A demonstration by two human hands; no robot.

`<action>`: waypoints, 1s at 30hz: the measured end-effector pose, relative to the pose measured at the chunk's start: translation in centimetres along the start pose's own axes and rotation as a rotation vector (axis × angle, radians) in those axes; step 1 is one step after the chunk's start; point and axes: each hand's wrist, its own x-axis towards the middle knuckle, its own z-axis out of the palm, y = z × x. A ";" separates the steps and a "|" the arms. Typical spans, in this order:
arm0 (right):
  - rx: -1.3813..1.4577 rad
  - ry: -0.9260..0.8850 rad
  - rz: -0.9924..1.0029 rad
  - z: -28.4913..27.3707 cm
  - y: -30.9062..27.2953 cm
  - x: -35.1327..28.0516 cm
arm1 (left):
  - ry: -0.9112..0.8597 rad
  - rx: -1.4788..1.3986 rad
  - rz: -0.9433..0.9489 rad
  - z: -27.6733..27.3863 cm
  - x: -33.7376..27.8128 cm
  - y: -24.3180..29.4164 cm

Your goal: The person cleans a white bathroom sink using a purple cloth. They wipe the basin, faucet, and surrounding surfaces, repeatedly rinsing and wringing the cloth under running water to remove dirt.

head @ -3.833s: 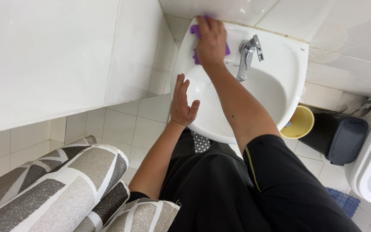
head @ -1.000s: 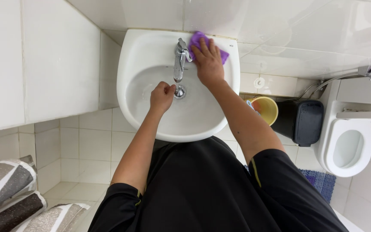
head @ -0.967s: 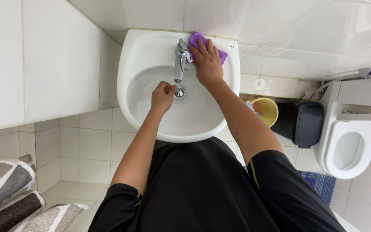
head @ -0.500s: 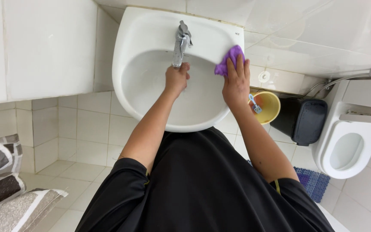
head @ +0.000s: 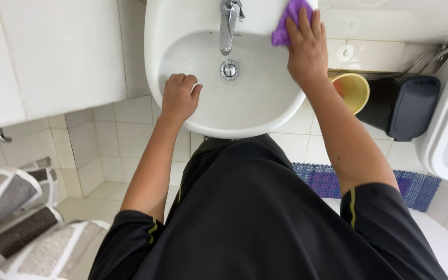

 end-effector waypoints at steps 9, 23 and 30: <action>-0.103 -0.616 0.017 1.4 -11.9 -10.7 | 0.273 -0.392 0.026 0.3 -2.2 -2.4; 0.519 -0.680 0.058 14.0 -21.3 -5.7 | 0.362 -0.511 0.117 -0.3 -3.4 -3.7; -0.232 -0.697 0.128 7.5 -12.0 -6.3 | 0.332 -0.464 0.066 -0.4 -3.0 -3.2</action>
